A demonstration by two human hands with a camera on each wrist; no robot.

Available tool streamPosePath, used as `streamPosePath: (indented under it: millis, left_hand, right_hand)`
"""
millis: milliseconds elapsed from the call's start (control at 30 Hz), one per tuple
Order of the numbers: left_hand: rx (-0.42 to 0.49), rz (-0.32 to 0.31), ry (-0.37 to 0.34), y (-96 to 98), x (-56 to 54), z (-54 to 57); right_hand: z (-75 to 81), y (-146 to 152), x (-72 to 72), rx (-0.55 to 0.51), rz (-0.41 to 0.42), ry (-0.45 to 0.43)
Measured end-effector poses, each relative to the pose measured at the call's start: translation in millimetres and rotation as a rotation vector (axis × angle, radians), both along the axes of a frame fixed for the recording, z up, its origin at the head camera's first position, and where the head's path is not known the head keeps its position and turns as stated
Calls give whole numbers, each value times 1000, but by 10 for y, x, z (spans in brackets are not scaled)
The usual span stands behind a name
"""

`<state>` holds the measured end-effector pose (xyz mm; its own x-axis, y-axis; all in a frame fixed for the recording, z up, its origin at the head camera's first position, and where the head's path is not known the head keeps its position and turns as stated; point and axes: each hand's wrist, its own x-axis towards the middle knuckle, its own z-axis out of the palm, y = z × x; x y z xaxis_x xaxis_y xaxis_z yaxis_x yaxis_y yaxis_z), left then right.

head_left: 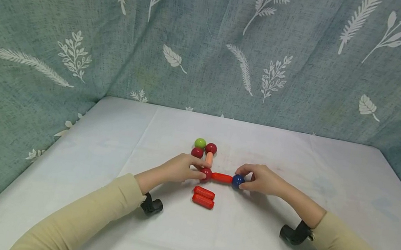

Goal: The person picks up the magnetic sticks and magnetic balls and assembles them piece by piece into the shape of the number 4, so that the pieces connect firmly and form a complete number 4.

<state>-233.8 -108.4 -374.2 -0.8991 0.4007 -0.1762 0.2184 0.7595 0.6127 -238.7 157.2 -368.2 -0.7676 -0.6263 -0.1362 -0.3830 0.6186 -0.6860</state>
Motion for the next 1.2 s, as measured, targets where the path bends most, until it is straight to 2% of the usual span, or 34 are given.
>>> streamPosePath:
  millis: [100,300,467,667,900,1200]
  left_hand:
    - [-5,-3,-7,-4,-14,1]
    - [-23,7,-17,6,-14,23]
    - [-29,13,-22,12,-6,38]
    - [-27,13,-29,1,-12,54]
    - [-37,-5,-20,-9,-15,52]
    - [-33,10,-28,2,-1,59]
  right_hand:
    - [23,-3,1,8,-12,-4]
    - [119,-77,74,4,-35,94]
    - [167,-217,203,-38,9,135]
    - [105,-433,322,-41,67,119]
    - [10,-640,367,33,33,62]
    - [-34,-730,374,115,7,87]
